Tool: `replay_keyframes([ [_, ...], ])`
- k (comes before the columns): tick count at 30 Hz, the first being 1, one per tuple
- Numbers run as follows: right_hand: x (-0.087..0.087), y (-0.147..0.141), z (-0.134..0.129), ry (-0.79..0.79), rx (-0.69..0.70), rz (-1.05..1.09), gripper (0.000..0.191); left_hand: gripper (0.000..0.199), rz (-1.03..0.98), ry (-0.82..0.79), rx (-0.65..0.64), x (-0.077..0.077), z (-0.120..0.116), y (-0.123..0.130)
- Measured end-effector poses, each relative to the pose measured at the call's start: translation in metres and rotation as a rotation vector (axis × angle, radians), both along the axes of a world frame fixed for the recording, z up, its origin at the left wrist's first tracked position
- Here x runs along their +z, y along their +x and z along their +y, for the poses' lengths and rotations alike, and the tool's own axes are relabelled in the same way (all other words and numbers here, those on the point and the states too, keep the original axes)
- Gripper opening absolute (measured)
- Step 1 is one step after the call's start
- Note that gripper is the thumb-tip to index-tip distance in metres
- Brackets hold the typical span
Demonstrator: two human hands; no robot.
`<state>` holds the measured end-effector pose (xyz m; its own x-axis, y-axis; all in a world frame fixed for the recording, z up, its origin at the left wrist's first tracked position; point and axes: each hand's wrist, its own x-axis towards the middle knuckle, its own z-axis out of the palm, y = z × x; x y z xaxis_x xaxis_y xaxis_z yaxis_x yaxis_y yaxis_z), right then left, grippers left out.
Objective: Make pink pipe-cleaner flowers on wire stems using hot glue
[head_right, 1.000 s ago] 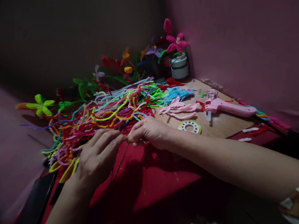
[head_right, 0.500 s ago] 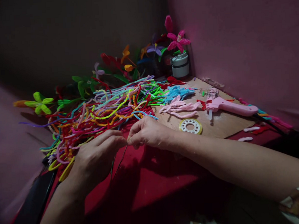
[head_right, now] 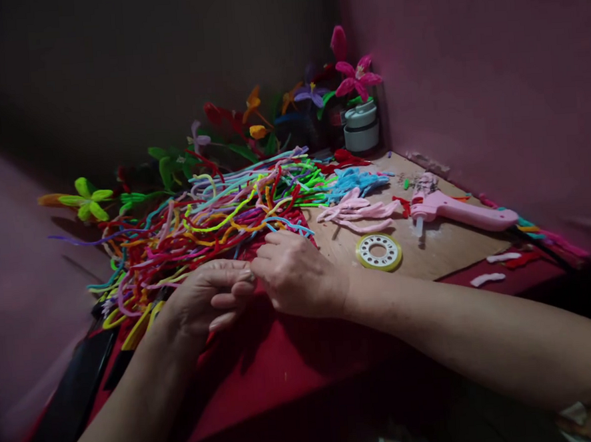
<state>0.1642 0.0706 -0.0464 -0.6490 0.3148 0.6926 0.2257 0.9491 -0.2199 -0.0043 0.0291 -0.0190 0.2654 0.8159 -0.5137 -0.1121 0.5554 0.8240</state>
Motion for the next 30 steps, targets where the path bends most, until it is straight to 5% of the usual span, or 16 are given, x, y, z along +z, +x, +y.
replay_keyframes([
  [2, 0.0, -0.001, 0.002, -0.148, 0.005, 0.021, 0.019, 0.017, 0.029, 0.032, 0.022, -0.001, 0.001, 0.0],
  [7, 0.002, -0.003, 0.006, -0.862, 0.081, 0.175, 0.016, 0.019, 0.264, 0.243, 0.112, 0.004, -0.006, 0.002],
  [10, 0.002, -0.004, 0.01, -1.186, 0.158, 0.306, 0.007, 0.03, 0.546, 0.566, 0.198, 0.008, -0.01, 0.002],
  [13, 0.002, -0.004, 0.014, -1.405, 0.206, 0.411, 0.006, 0.047, 0.84, 0.955, 0.107, 0.008, -0.013, 0.002],
  [18, 0.002, -0.006, 0.017, -1.589, 0.289, 0.407, 0.005, 0.013, 1.312, 1.427, -0.022, 0.002, -0.015, 0.003],
  [21, 0.003, -0.005, 0.016, -1.579, 0.312, 0.374, 0.005, 0.009, 1.355, 1.507, -0.089, 0.003, -0.016, 0.004],
  [24, 0.005, -0.003, 0.012, -1.429, 0.282, 0.323, 0.005, 0.01, 1.306, 1.405, -0.089, 0.008, -0.02, 0.007],
  [27, 0.007, -0.001, 0.005, -1.0, 0.192, 0.231, 0.011, 0.011, 1.073, 1.005, 0.025, 0.012, -0.022, 0.009],
  [30, 0.007, 0.0, -0.001, -0.401, 0.121, 0.157, 0.018, 0.018, 0.524, 0.406, 0.061, 0.012, -0.018, 0.006],
])
